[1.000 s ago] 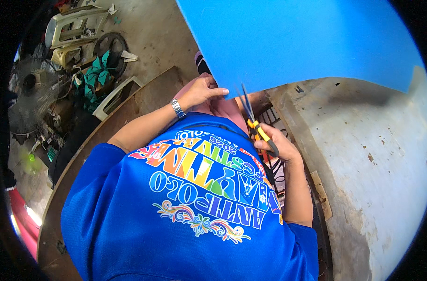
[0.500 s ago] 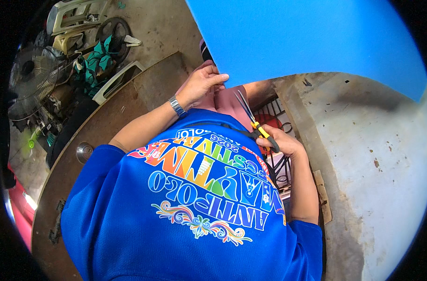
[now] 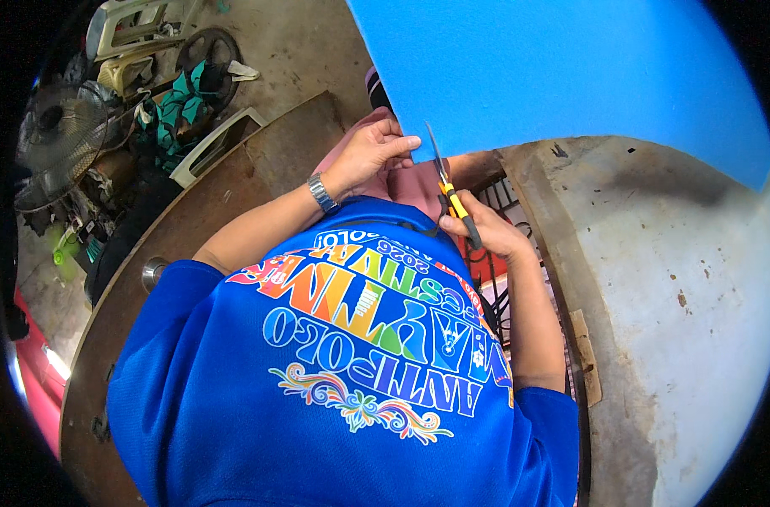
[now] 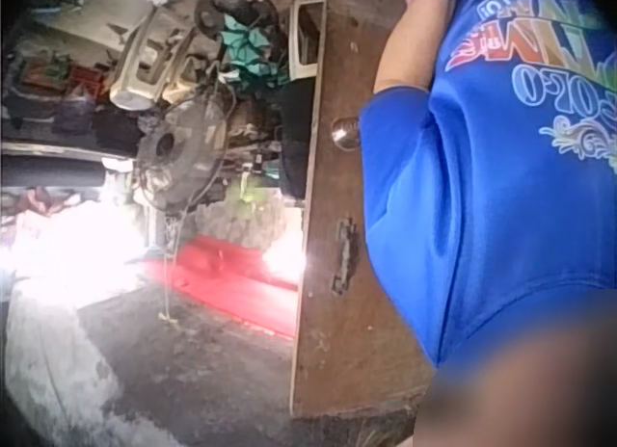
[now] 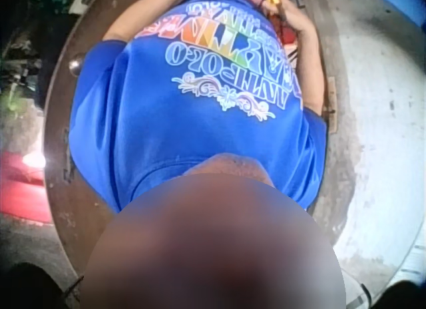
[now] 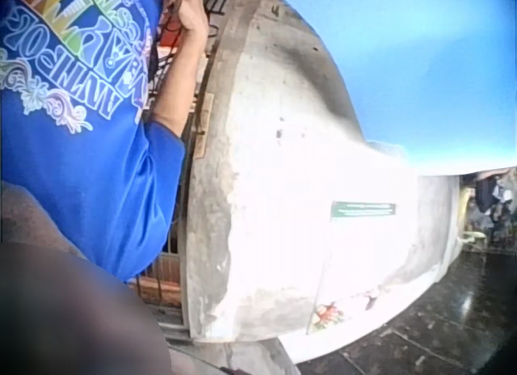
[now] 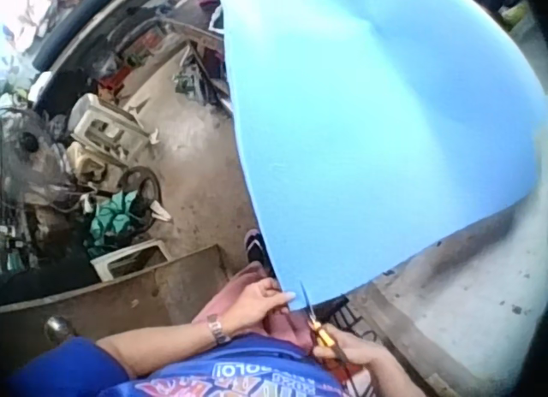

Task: The person uses scissors to cut a large blue foam sheet into long strips. They repeatedly cut strips from the edge of the foam, remove each strip, and continue cutting until the sheet is reduced. The person then folds the remaining foam and pulls a white strip from its edge.

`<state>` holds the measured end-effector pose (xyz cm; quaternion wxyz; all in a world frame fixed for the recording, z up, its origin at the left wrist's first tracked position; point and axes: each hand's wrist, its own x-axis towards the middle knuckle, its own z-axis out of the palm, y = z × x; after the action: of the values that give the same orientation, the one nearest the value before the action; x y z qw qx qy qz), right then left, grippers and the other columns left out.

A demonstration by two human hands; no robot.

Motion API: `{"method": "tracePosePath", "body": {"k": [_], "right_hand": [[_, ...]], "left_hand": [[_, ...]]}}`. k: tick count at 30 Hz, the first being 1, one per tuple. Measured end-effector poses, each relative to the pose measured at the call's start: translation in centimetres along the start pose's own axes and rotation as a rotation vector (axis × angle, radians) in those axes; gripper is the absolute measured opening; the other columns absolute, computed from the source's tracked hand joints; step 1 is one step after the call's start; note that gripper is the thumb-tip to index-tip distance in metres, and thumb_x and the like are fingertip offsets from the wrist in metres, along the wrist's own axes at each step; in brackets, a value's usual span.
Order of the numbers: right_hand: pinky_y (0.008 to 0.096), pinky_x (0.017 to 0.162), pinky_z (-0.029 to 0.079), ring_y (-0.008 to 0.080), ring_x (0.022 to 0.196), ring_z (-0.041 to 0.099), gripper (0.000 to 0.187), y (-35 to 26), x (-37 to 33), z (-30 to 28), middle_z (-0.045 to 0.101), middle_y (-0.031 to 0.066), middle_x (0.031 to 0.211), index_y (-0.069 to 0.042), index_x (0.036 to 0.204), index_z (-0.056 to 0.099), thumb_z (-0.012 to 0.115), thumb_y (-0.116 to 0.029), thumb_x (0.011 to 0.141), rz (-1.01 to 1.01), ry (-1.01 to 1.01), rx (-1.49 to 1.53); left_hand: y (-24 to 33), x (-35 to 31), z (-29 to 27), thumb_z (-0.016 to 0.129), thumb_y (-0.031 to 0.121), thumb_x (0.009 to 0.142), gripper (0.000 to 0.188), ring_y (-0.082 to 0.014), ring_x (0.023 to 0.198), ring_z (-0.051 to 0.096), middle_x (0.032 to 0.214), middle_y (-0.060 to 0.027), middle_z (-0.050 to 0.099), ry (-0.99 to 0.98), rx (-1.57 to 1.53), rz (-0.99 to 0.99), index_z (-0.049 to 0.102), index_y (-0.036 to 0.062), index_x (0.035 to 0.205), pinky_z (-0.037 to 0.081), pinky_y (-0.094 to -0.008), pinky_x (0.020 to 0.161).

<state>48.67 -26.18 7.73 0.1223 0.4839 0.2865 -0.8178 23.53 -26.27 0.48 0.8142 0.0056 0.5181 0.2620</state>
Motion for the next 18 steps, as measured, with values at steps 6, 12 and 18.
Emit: {"method": "tracePosePath", "body": {"k": [6,12,18], "right_hand": [[0.0316,0.086,0.044,0.0172,0.095,0.053,0.065,0.8,-0.5,0.7,0.057,0.0065,0.098,-0.003,0.117,0.051,0.071,-0.055,0.085,0.093,-0.006,-0.041],[0.0323,0.086,0.044,0.0169,0.094,0.053,0.06,-0.6,1.0,-0.4,0.058,0.0073,0.096,-0.003,0.108,0.054,0.069,-0.056,0.085,0.021,0.055,-0.085],[0.0252,0.066,0.045,0.0088,0.074,0.055,0.044,-0.7,1.6,-0.1,0.059,0.0018,0.082,-0.006,0.097,0.057,0.075,-0.044,0.084,0.031,0.12,0.084]], "left_hand": [[0.1,0.3,0.2,0.077,0.017,0.088,0.03,-0.011,0.076,0.068,0.093,-0.0087,0.071,0.006,0.044,-0.004,0.06,-0.0013,0.105,0.058,-0.0224,0.069],[0.8,1.0,-0.1,0.071,0.013,0.092,0.026,-0.0114,0.083,0.067,0.097,-0.0092,0.07,-0.021,0.176,-0.037,0.06,-0.0024,0.109,0.057,-0.0244,0.072],[0.7,1.2,1.0,0.077,0.011,0.086,0.055,-0.0164,0.091,0.068,0.109,-0.014,0.067,0.092,0.282,0.134,0.045,-0.0039,0.129,0.059,-0.0283,0.077]]}}
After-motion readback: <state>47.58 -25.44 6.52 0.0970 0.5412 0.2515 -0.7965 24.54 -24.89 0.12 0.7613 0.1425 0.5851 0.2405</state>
